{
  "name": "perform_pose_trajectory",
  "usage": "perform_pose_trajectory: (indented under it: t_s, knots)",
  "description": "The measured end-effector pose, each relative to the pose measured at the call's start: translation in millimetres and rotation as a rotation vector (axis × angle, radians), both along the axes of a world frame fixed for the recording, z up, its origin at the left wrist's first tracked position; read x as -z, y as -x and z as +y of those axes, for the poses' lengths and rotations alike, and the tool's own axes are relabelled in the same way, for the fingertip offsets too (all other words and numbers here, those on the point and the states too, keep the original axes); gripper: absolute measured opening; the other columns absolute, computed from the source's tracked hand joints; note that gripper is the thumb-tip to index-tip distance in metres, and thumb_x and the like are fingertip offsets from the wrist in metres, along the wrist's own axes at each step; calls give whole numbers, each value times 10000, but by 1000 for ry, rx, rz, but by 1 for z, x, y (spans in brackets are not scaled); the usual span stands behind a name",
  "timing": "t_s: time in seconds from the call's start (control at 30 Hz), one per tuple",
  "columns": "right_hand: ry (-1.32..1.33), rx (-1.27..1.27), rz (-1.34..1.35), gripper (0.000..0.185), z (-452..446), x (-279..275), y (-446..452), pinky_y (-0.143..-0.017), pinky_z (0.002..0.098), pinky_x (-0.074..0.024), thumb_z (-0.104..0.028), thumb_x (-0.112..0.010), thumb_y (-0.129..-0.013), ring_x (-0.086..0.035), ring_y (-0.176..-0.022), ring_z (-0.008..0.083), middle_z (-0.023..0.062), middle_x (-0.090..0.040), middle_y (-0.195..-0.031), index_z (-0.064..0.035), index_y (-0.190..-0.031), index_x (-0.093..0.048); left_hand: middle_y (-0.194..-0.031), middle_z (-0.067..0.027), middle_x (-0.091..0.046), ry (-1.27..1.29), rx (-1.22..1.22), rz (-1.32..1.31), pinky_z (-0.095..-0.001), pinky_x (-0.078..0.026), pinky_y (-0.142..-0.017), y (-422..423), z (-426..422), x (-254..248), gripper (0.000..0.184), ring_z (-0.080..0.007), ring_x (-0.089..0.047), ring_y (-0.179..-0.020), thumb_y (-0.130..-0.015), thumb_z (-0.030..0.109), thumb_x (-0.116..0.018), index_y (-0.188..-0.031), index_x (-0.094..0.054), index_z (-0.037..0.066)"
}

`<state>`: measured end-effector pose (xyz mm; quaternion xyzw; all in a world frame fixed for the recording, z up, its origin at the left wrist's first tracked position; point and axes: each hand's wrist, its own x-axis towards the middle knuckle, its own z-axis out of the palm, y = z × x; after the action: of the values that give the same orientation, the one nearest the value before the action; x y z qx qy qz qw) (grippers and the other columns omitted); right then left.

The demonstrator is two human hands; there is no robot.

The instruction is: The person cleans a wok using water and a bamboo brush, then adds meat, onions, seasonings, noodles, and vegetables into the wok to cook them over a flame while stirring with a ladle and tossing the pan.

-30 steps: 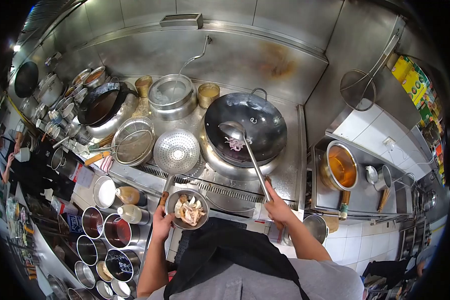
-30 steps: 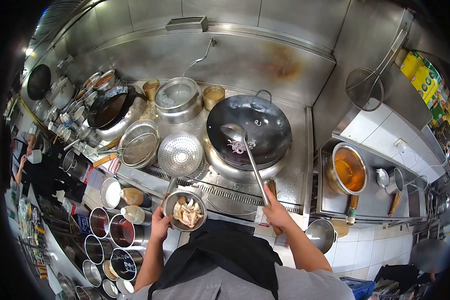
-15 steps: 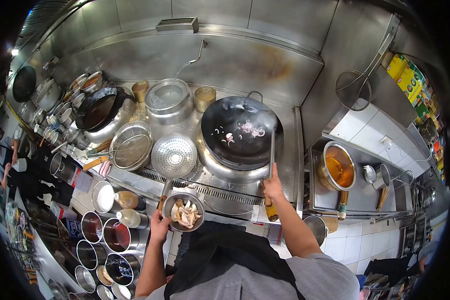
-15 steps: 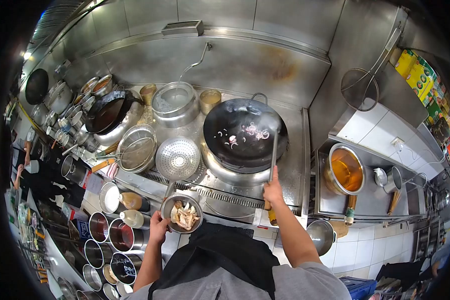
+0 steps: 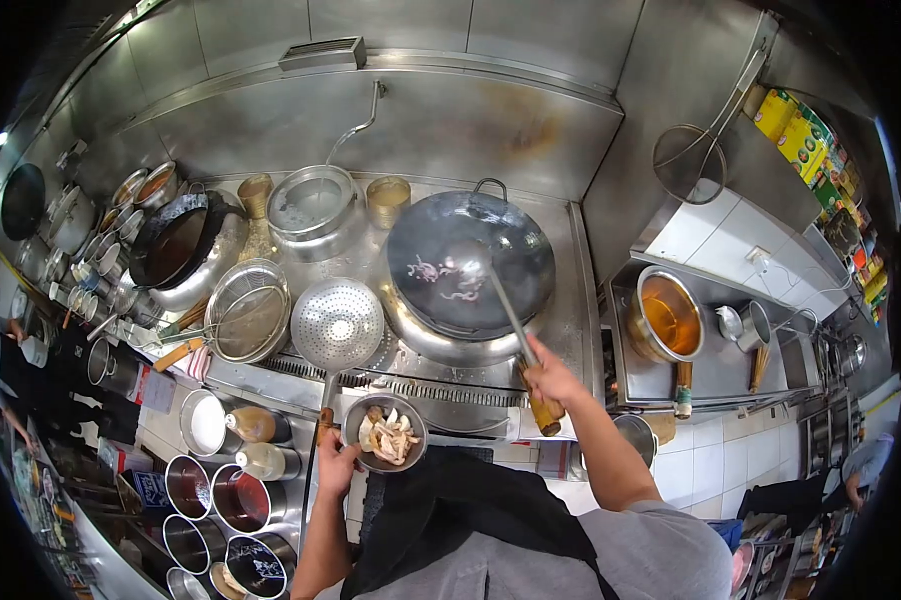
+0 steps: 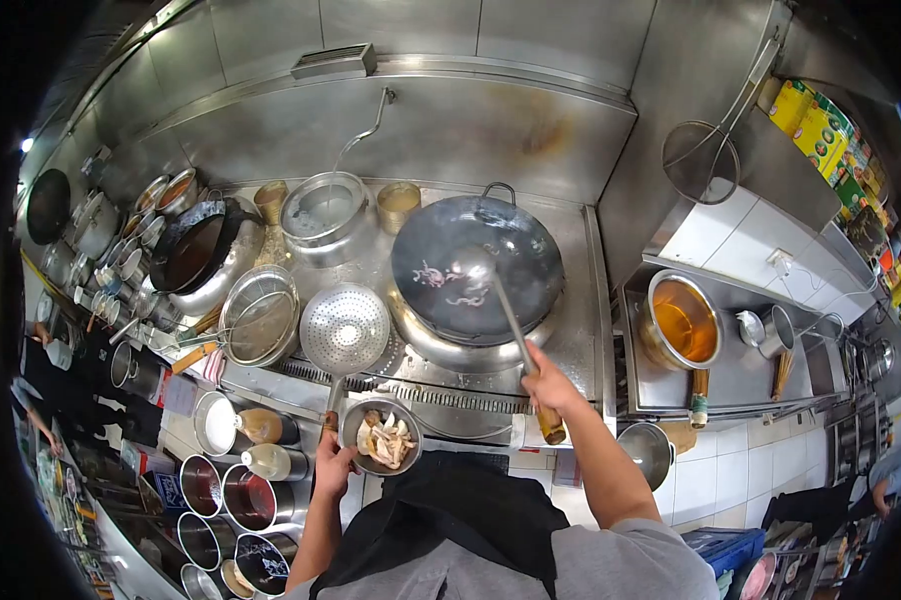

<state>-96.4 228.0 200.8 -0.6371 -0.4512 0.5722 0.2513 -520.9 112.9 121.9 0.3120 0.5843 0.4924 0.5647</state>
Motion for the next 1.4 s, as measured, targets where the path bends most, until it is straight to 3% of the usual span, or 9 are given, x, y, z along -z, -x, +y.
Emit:
perform_pose_trajectory:
  t_s: [0.13,0.33,0.43,0.6,0.97,1.03,1.23,1.33,1.4]
  knots:
    - [-153,285,-112,883,44,3,40,-426,295,-407,33,-502,-865,-476,-472,127,38,-517,-640,-204,-1599,-72,-719,-58,-585,14,30,-73,-273,-467,-422,9,4,7,152,-133,-570,-518,-832,6,-628,-868,-488,55]
    - [43,100,7,869,47,20,58,-473,336,-449,29,-503,-889,-489,-508,167,130,-584,-786,-242,-1598,-80,-706,-51,-564,15,219,-36,-273,-474,-413,20,33,18,181,-136,-573,-500,-845,-9,-628,-889,-465,52]
    - [-330,-338,-623,862,-2,48,23,-721,435,-526,-65,-533,-882,-676,-770,342,218,-691,-934,-389,-1570,-128,-708,-49,-561,38,261,-85,-271,-479,-413,26,45,20,179,-129,-571,-498,-872,16,-633,-884,-459,58]
    - [-38,-398,-1195,829,-49,-26,-15,-829,510,-512,-147,-559,-880,-654,-898,420,242,-676,-962,-478,-1531,-167,-707,-48,-567,78,304,-129,-266,-476,-414,31,56,19,176,-126,-568,-494,-918,56,-623,-877,-452,64]
    - [-70,-154,-598,830,-49,-31,76,-905,474,-485,-130,-561,-882,-626,-1014,462,325,-639,-1091,-304,-1576,-141,-729,-36,-587,-2,317,-263,-263,-518,-464,22,78,-2,171,-121,-588,-529,-975,120,-599,-889,-453,94]
    - [-250,-361,-887,789,-58,-21,63,-628,354,-498,-72,-531,-909,-593,-646,199,138,-646,-851,-269,-1585,-175,-750,-32,-592,-15,239,-305,-265,-528,-474,28,73,0,143,-118,-590,-544,-975,121,-593,-906,-469,107]
    - [193,-135,-166,837,-108,-77,36,-465,253,-398,25,-506,-898,-445,-477,85,9,-534,-671,-261,-1596,-144,-766,-15,-586,90,82,-339,-256,-502,-455,50,65,-5,132,-105,-584,-584,-964,125,-589,-893,-477,121]
    - [35,-205,-608,834,-83,-32,3,-787,365,-519,-41,-544,-866,-639,-791,308,185,-663,-877,-253,-1584,-176,-749,2,-549,109,28,-323,-258,-493,-448,39,83,2,125,-98,-557,-566,-956,115,-580,-882,-480,119]
    - [32,-135,-599,844,-53,-9,-18,-943,364,-464,-47,-558,-844,-615,-981,380,246,-644,-1087,-225,-1580,-187,-719,12,-520,43,15,-184,-261,-490,-443,22,113,-13,135,-92,-523,-535,-959,135,-588,-878,-483,115]
